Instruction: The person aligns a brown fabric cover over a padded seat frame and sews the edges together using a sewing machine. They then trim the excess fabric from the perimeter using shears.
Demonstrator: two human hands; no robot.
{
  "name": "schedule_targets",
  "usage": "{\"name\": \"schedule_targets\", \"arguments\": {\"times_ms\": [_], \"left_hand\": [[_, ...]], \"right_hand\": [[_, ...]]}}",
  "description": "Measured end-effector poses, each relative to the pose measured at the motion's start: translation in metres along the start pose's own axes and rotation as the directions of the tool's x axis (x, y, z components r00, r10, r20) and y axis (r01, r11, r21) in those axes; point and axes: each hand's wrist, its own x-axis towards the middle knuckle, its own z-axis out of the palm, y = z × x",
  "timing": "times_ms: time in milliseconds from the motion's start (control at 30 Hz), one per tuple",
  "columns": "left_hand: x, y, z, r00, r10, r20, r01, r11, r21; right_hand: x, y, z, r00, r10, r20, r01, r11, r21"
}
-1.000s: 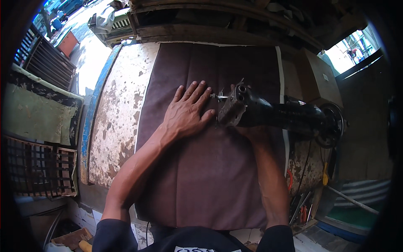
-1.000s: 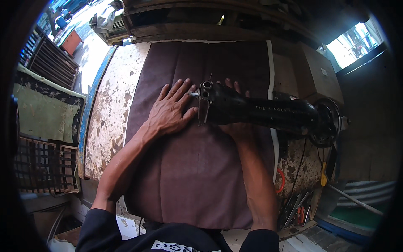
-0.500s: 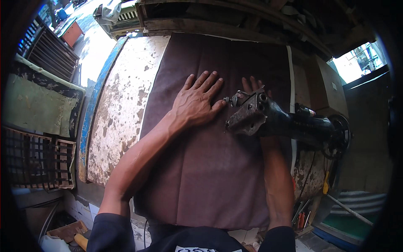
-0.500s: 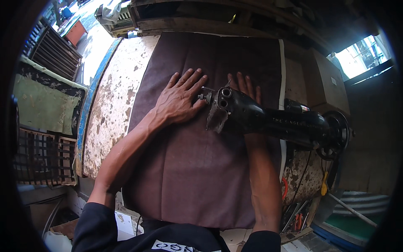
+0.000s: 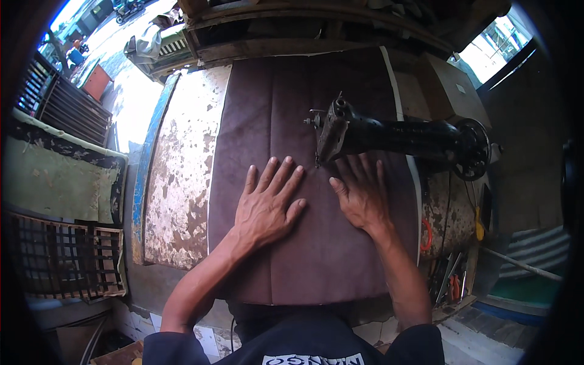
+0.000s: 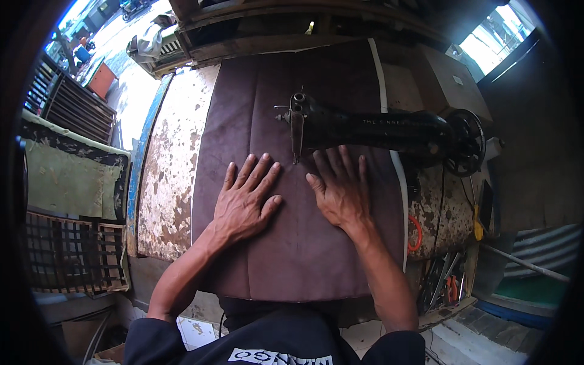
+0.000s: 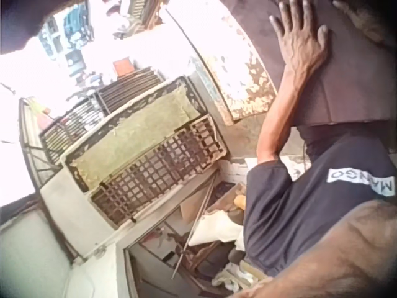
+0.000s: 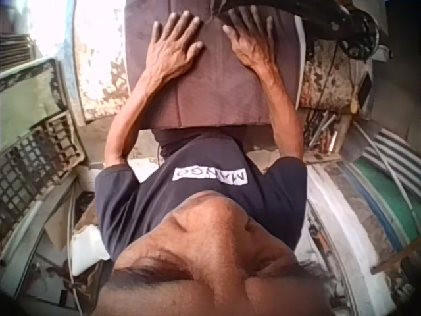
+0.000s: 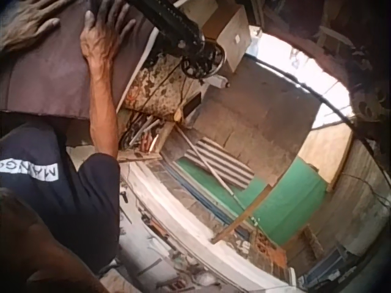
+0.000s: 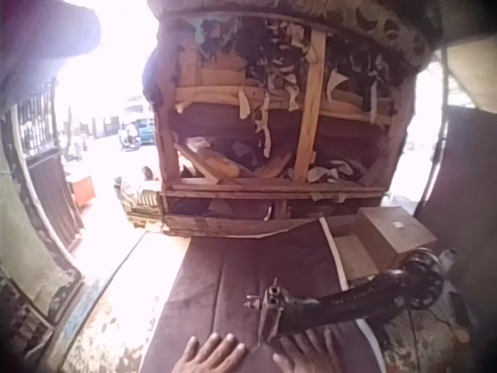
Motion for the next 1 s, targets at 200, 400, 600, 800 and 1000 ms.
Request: {"name": "schedule_targets", "arguments": {"times_ms": [200,400,600,800,1000], "left_hand": [[0.002,0.001,-0.002,1.0,0.0,0.013,-0.001,1.0,0.021],[0.012,-0.006,0.0,1.0,-0.012,-0.007,0.012,1.0,-0.006],[0.025,-0.015,0.001,1.0,-0.012,0.011,0.012,1.0,-0.004],[0.043,-0.019,0.004,0.999,0.029,-0.04,-0.028,1.0,0.01],[0.059,-0.029,0.005,0.998,-0.04,0.038,0.039,0.999,0.037]], "right_hand": [[-0.004,0.003,0.008,1.0,0.031,-0.004,-0.031,0.999,0.027],[0.009,0.005,0.013,1.0,-0.001,-0.025,0.001,1.0,0.019],[0.02,0.016,0.025,0.99,-0.11,-0.089,0.102,0.99,-0.094],[0.033,0.026,0.024,0.973,-0.202,-0.111,0.181,0.969,-0.169],[0.049,0.028,0.031,0.982,-0.073,-0.174,0.071,0.997,-0.019]]}}
